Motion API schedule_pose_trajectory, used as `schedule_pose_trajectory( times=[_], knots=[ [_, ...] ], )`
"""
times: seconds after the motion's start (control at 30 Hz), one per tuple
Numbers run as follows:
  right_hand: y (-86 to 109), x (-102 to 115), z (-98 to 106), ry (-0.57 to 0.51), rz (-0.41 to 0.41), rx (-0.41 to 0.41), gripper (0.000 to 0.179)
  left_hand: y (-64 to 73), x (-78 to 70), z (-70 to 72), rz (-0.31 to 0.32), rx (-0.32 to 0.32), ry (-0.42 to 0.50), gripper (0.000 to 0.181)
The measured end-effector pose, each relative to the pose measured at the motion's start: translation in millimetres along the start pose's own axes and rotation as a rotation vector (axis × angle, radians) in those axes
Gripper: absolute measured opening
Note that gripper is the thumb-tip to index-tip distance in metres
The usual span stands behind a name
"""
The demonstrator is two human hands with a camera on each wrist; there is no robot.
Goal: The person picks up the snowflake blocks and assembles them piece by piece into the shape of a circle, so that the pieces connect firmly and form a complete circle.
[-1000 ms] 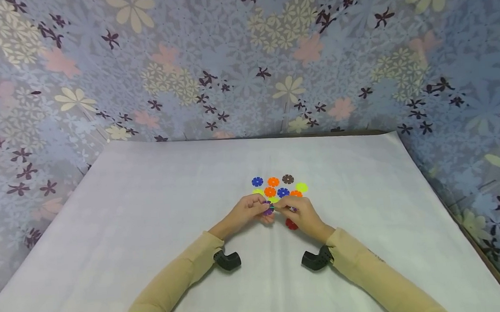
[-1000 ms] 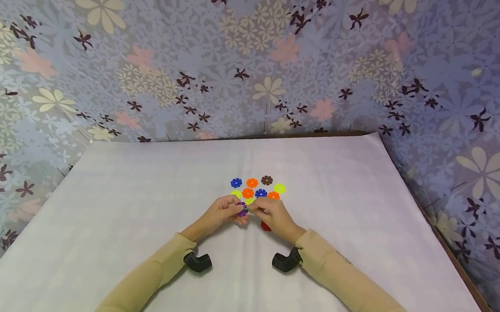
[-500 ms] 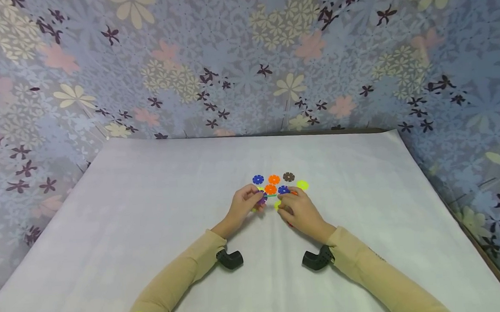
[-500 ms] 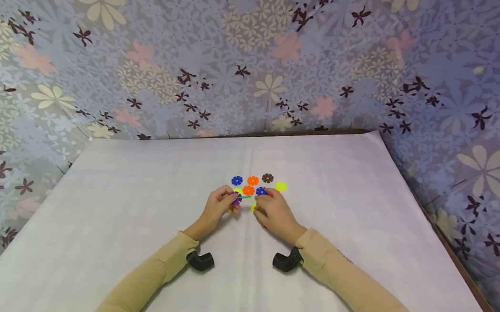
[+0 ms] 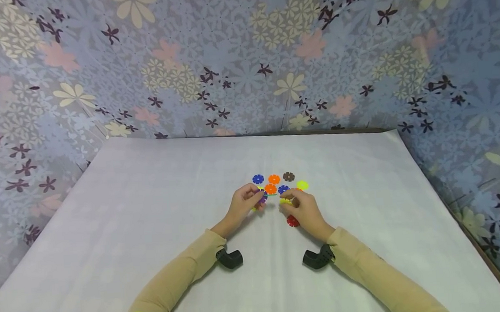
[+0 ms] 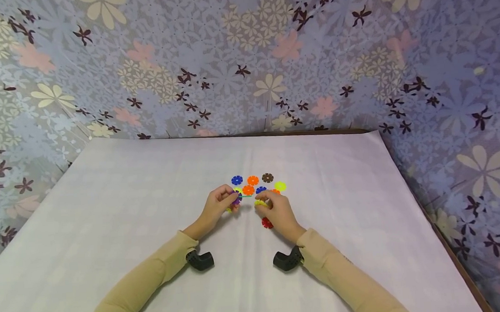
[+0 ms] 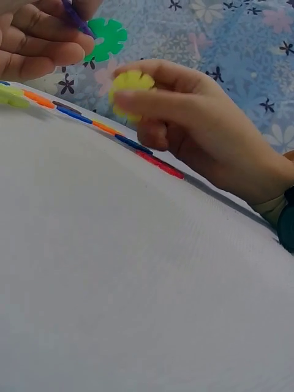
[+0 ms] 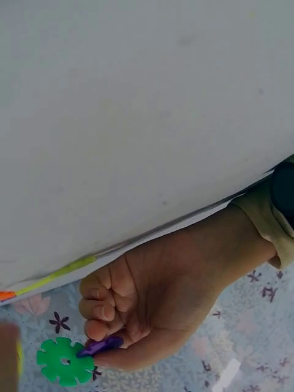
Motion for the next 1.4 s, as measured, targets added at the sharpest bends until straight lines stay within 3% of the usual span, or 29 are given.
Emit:
schedule_pose_trajectory(
  times=[0.13,0.27,0.37,0.57,0.83,1.03,1.4],
  knots=[
    [-1.3,-7.8,10.1,-0.31,-0.062,-0.115,0.019,-0.9,-1.1,0.8,-0.007,-0.01,-0.012,0.009],
    [-0.3,-16.9,4.6,-0.598,-0.161,-0.086,0.02,-0.1,0.2,1.0,0.003,-0.019,-0.046,0.009],
    [1.2,-19.6,-1.4,-0.686,-0.222,-0.04,0.022,0.4,0.7,0.1,0.002,-0.018,-0.063,0.009],
    [2.3,-18.5,-5.9,-0.675,-0.246,0.018,0.031,1.1,2.7,-3.2,0.013,0.02,-0.052,0.01],
    [1.9,-13.6,-6.6,-0.69,-0.173,0.045,0.035,1.1,1.4,-4.1,-0.008,0.018,-0.066,0.01],
    [2.2,-12.5,-5.8,-0.695,-0.154,0.035,0.029,1.5,0.2,-8.2,-0.012,0.059,-0.062,0.011],
    [1.3,-10.7,-7.6,-0.729,-0.144,0.09,0.011,0.0,-4.2,-10.2,-0.027,0.084,-0.077,0.012]
  ],
)
Point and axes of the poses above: each hand's wrist, its own y-axis away from the middle knuckle, its own z-axis out of the back of the hand, x = y × z, the point moved 8 cm from there along -y, towards the middle knuckle, and after that the axes turned 8 degrees about -y, right-handed, at the moved point
